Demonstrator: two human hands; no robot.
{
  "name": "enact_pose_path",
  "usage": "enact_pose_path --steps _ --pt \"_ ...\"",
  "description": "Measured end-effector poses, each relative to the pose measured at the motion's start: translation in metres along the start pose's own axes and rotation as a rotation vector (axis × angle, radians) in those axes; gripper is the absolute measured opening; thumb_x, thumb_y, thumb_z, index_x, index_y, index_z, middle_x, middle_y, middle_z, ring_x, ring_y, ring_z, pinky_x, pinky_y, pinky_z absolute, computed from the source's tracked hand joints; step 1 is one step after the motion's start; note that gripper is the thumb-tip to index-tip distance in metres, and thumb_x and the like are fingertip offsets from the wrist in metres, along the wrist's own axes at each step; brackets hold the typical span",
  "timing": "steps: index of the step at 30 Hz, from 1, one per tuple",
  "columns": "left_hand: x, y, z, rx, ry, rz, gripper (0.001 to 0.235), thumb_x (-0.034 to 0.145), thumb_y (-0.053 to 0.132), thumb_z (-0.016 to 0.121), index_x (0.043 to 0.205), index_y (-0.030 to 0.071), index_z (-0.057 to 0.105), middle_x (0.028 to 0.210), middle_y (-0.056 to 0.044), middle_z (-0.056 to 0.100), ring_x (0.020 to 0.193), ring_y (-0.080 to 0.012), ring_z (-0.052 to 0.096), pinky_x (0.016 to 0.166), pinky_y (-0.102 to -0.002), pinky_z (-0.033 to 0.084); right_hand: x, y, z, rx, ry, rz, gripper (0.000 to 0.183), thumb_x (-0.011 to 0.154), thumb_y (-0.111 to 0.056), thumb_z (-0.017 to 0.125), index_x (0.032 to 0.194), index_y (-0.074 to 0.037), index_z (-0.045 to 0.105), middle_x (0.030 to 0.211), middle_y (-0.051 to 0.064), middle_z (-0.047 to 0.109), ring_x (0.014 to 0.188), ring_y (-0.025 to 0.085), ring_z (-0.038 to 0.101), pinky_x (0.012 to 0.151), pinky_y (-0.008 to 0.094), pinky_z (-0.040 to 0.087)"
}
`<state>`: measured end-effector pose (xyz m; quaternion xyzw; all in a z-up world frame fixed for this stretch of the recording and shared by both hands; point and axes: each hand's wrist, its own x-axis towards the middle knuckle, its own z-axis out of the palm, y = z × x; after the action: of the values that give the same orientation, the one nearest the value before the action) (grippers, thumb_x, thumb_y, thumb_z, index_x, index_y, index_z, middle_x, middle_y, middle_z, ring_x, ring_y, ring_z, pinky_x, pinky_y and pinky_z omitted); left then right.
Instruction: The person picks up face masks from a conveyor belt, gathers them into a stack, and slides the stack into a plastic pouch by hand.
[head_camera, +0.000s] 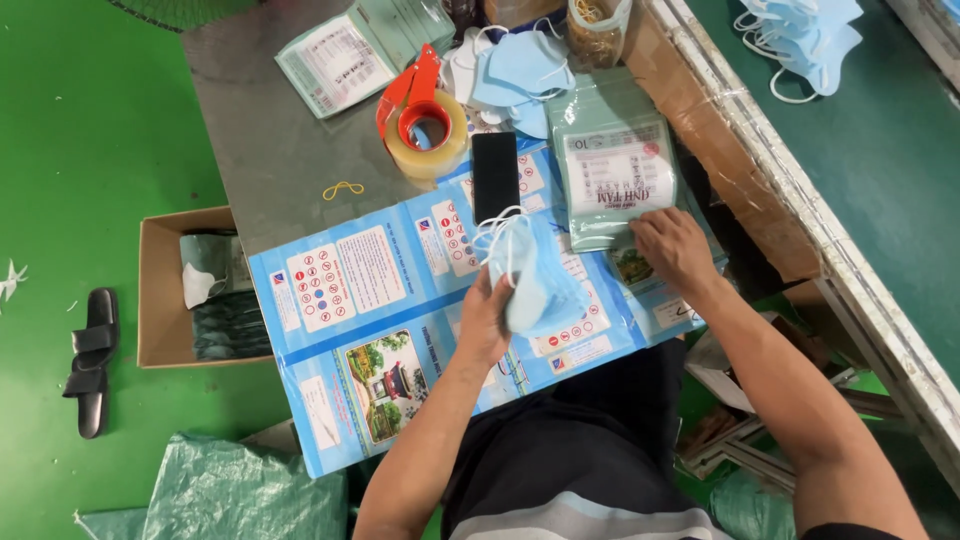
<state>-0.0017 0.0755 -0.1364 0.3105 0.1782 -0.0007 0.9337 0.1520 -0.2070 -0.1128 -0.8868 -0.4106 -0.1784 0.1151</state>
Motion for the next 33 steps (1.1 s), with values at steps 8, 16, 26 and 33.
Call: enact_pose_path --steps 8,16,26,33 --pt "0.011 -0.01 0.031 0.003 -0.13 -0.108 0.066 0.091 0.023 0.074 0.144 -0.003 0.045 0.128 -0.016 0.064 0.109 -0.022 0.07 0.095 -0.039 0.06 -0.005 -0.026 0.038 0.123 0.057 0.146 0.012 0.097 -0.008 0.077 0.085 -0.007 0.073 0.088 0.011 0.072 0.085 0.024 0.067 0.082 0.041 0.053" --pt "0.044 -0.021 0.013 0.416 -0.11 -0.219 0.046 0.092 0.025 0.077 0.12 -0.009 0.067 0.104 -0.013 0.074 0.09 -0.0188 0.07 0.079 -0.032 0.058 0.017 -0.07 -0.012 0.378 0.236 0.399 0.009 0.086 -0.006 0.077 0.09 -0.002 0.07 0.096 0.011 0.069 0.09 0.029 0.065 0.079 0.039 0.052" --pt "0.022 0.0 0.021 0.655 -0.129 -0.045 0.041 0.086 0.026 0.079 0.117 0.0 0.071 0.098 -0.01 0.074 0.082 -0.0147 0.068 0.071 -0.032 0.055 -0.014 -0.113 -0.029 0.435 0.539 0.376 0.047 0.082 -0.02 0.091 0.114 -0.006 0.059 0.117 0.012 0.058 0.113 0.026 0.058 0.095 0.044 0.049" --pt "0.006 -0.011 0.04 0.822 -0.158 0.064 0.048 0.077 0.017 0.08 0.12 -0.002 0.069 0.104 -0.008 0.076 0.092 -0.0186 0.071 0.082 -0.034 0.057 -0.027 -0.124 -0.011 1.774 0.213 1.186 0.071 0.08 -0.021 0.081 0.14 0.001 0.05 0.125 0.014 0.064 0.114 0.029 0.064 0.096 0.043 0.055"
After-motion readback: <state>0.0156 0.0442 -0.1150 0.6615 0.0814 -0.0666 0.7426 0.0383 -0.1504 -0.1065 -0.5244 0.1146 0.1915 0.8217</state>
